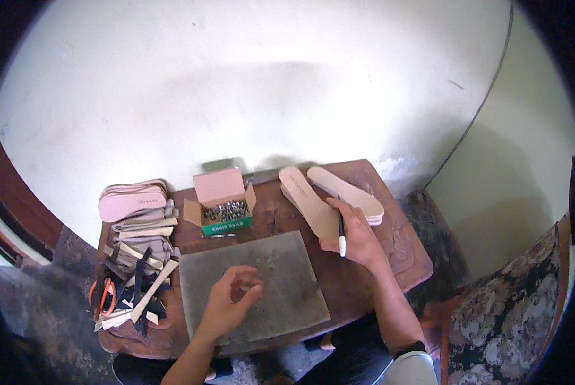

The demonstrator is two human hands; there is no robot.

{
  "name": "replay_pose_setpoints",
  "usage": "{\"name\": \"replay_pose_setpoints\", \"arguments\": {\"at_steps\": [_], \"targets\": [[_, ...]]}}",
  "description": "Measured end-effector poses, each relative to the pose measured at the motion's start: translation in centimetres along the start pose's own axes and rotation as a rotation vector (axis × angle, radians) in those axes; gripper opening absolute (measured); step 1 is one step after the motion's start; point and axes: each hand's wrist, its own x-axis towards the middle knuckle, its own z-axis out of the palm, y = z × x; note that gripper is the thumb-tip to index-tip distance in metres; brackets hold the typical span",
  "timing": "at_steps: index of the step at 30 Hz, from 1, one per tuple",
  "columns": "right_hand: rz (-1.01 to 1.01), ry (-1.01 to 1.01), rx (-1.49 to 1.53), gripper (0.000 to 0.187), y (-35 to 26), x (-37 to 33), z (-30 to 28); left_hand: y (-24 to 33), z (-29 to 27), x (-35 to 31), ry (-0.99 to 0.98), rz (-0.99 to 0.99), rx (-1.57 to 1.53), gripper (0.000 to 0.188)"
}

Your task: The person sits cross-legged on the floor and uses a black marker to write on the surface of several beige shoe insoles. They handle the insoles one by one, writing on them and then placing them into a stack on the table.

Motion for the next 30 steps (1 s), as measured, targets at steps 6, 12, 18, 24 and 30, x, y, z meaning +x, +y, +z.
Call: {"name": "replay_pose_setpoints", "arguments": {"at_steps": [6, 12, 18, 24, 30], "targets": [[-0.002, -0.194, -0.179, 0.089, 3.4, 2.3, -0.2, -2.6, -1.3, 1.2, 0.022, 0.015, 0.083, 0.037], [-0.061, -0.05, -0.055, 0.046, -2.3, 0.9, 1.6, -2.2, -1.2, 0.1, 0.053, 0.081, 0.059, 0.04], [-0.251, -0.233, 0.359, 0.027, -10.2, 1.3, 7.2, -0.3, -5.4, -1.7, 0.109, 0.137, 0.181, 0.039], [-0.034, -0.436, 0.604, 0.024, -18.9, 7.0, 13.2, 1.2, -16.3, -1.5, 0.43, 0.283, 0.238, 0.032], [-0.272, -0.302, -0.114, 0.03, -23.6, 16.1, 22.8, 1.2, -30.1, 2.5, 0.774, -0.228, 0.965, 0.041]]}}
